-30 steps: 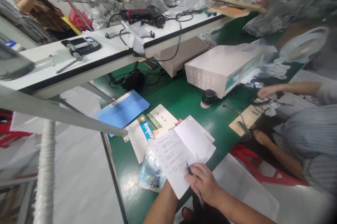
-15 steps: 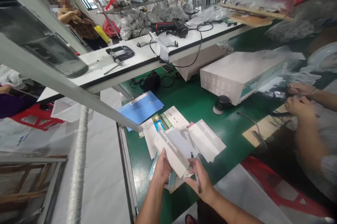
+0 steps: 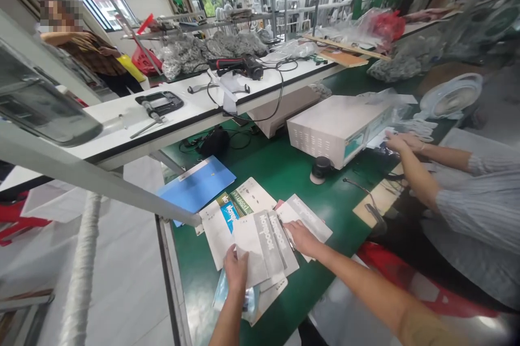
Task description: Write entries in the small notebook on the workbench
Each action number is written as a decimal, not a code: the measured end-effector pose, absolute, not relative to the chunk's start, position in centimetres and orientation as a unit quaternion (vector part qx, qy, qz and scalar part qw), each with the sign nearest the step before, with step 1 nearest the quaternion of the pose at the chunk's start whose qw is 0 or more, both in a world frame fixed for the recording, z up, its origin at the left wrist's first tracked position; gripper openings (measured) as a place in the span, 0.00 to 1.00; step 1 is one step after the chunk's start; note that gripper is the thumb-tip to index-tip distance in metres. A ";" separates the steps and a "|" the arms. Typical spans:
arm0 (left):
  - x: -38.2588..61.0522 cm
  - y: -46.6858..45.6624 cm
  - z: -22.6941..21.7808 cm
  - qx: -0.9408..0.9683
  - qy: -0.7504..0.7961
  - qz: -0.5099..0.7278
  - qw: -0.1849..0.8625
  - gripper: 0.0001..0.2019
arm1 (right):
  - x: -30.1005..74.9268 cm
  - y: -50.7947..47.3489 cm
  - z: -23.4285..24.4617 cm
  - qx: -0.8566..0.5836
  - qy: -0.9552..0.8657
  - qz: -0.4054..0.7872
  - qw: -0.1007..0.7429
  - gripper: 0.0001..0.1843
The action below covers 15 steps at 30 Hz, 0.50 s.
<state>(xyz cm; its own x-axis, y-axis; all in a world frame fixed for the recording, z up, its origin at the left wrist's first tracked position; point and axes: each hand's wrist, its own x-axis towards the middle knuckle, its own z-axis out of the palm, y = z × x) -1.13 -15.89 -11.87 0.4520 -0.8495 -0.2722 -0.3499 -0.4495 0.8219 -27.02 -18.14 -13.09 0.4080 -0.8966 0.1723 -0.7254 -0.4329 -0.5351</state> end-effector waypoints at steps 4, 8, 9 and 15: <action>-1.3 -13.5 -11.8 0.770 -0.444 -0.309 0.338 0.26 | -27.5 -17.5 -14.0 -0.803 0.499 -0.245 0.214 0.30; -0.5 -9.8 -12.3 0.765 -0.481 -0.273 0.329 0.27 | -28.2 -17.1 -13.6 -0.779 0.506 -0.287 0.235 0.25; -0.2 -8.3 -12.5 0.760 -0.488 -0.268 0.336 0.28 | -28.3 -16.8 -13.2 -0.774 0.505 -0.298 0.240 0.23; 2.4 3.2 -12.0 0.793 -0.478 -0.340 0.164 0.18 | -27.9 -10.7 -10.5 -0.752 0.489 -0.303 0.321 0.13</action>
